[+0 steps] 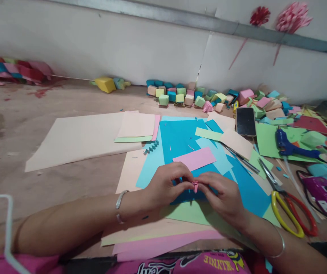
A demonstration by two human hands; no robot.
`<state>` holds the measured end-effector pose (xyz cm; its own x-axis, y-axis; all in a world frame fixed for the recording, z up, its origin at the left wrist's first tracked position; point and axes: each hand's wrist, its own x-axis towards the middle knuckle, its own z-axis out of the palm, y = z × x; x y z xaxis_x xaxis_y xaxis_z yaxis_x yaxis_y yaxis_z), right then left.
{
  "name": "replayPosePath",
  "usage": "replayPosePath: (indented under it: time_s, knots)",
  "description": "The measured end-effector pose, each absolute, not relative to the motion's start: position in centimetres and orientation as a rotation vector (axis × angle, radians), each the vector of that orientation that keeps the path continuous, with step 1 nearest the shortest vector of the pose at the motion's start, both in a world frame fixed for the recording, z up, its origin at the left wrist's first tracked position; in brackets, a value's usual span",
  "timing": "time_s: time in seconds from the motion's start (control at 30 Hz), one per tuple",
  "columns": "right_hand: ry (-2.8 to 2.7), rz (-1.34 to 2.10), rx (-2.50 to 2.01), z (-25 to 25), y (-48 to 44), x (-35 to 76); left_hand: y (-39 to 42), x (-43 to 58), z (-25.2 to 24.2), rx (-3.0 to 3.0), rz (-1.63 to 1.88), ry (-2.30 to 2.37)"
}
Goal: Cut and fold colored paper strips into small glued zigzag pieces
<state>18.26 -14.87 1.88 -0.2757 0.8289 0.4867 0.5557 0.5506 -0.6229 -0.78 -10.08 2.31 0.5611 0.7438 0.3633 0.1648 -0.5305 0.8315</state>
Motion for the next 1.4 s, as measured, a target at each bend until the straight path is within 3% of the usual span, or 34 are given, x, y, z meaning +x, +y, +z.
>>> replayPosePath:
  time_s: [0.63,1.03,1.4]
  knots:
    - [-2.094,0.337,-1.037,1.9,-15.3,18.1,-10.2,-1.1,1.6,2.325,0.944,0.573]
    - [-2.038,0.439,-1.053,2.7,-14.8,18.6,-10.6,-1.0,3.0,1.986,0.856,0.631]
    - [-2.15,0.361,-1.059,2.3,-15.1,18.3,-11.0,-1.0,2.1,2.045,0.898,0.745]
